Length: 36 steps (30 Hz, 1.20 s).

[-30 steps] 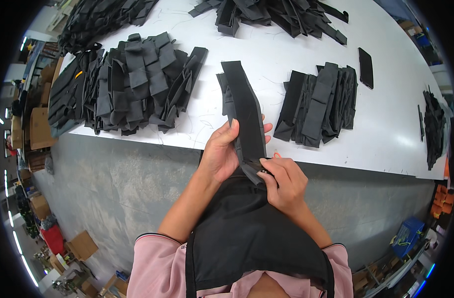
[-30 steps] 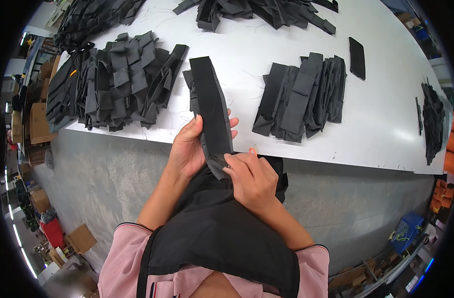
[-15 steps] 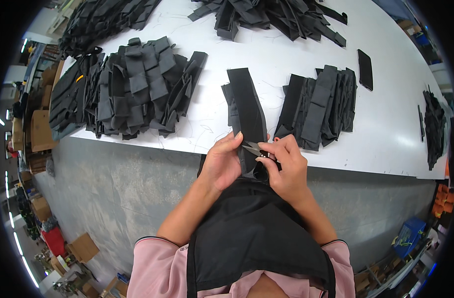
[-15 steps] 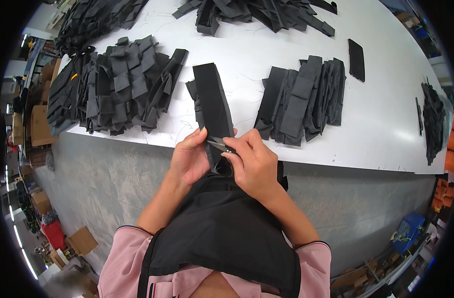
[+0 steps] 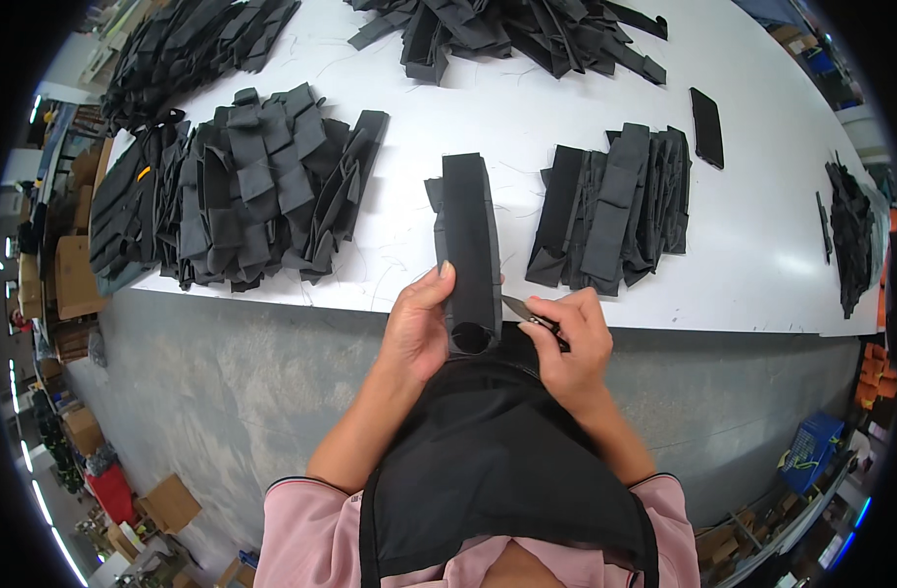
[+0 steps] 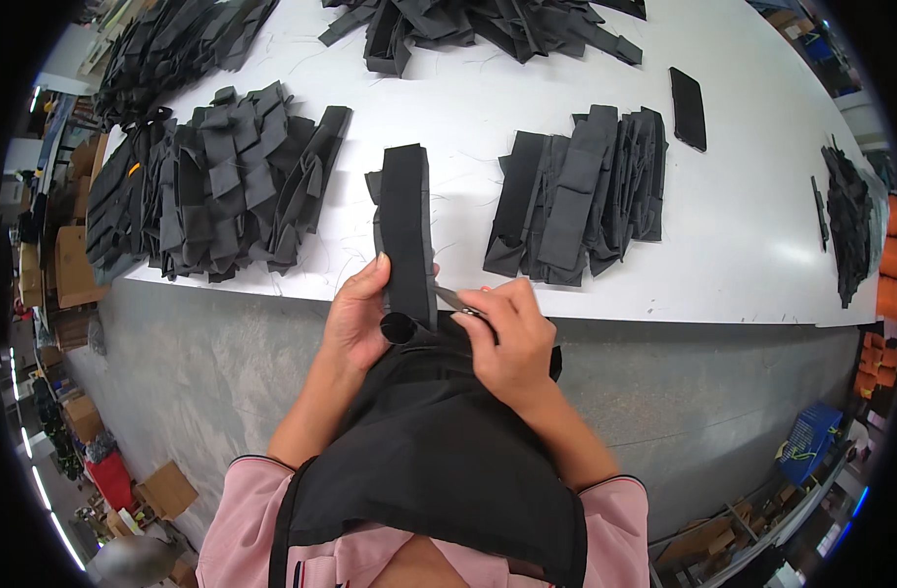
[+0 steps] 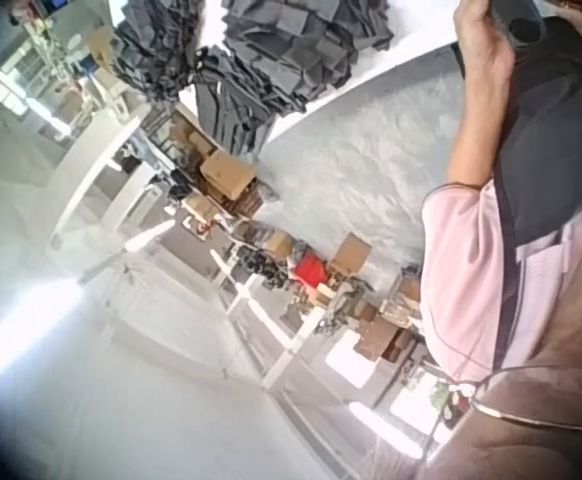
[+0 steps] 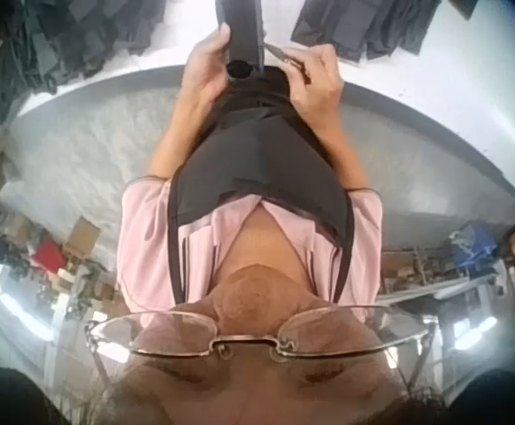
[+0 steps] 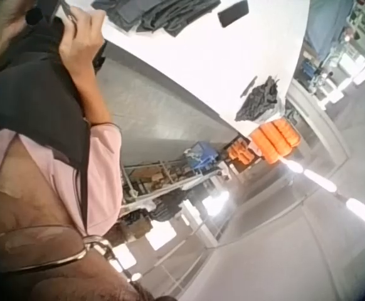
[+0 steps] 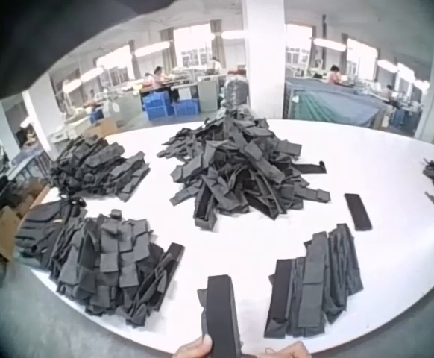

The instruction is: Trimming excess material or threads from black textile parts using hand snips.

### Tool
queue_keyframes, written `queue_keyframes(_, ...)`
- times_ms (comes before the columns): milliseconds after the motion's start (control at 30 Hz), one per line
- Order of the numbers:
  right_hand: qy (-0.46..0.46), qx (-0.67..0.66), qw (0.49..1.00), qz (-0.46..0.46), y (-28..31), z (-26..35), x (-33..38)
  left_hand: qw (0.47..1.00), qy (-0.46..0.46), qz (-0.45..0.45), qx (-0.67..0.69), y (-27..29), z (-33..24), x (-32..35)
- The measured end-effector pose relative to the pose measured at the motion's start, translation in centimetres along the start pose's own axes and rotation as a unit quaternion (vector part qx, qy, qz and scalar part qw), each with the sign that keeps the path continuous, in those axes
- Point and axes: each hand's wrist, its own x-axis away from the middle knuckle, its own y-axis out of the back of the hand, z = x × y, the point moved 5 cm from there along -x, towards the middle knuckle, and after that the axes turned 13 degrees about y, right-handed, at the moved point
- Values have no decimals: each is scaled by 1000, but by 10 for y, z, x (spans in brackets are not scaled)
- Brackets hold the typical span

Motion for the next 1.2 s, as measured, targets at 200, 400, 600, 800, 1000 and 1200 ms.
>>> queue_keyframes(200,-110,-107,988,-4,-1,-17,6,1000,11,-17,-16,-1,-2,2)
queue_keyframes(400,-34,-8,999,34,-1,-13,2,994,-25,-66,-85,6,-4,2)
queue_keyframes(600,5,16,998,67,-1,-7,1,984,-34,-107,-140,6,-8,8)
queue_keyframes(800,13,-24,993,113,2,-10,-5,982,0,-94,-166,3,-14,14)
queue_keyframes(1000,80,3,987,140,4,-8,-12,979,13,-91,-181,0,-17,15)
queue_keyframes(1200,34,-76,987,138,6,-12,-3,989,47,-64,-125,7,-6,12)
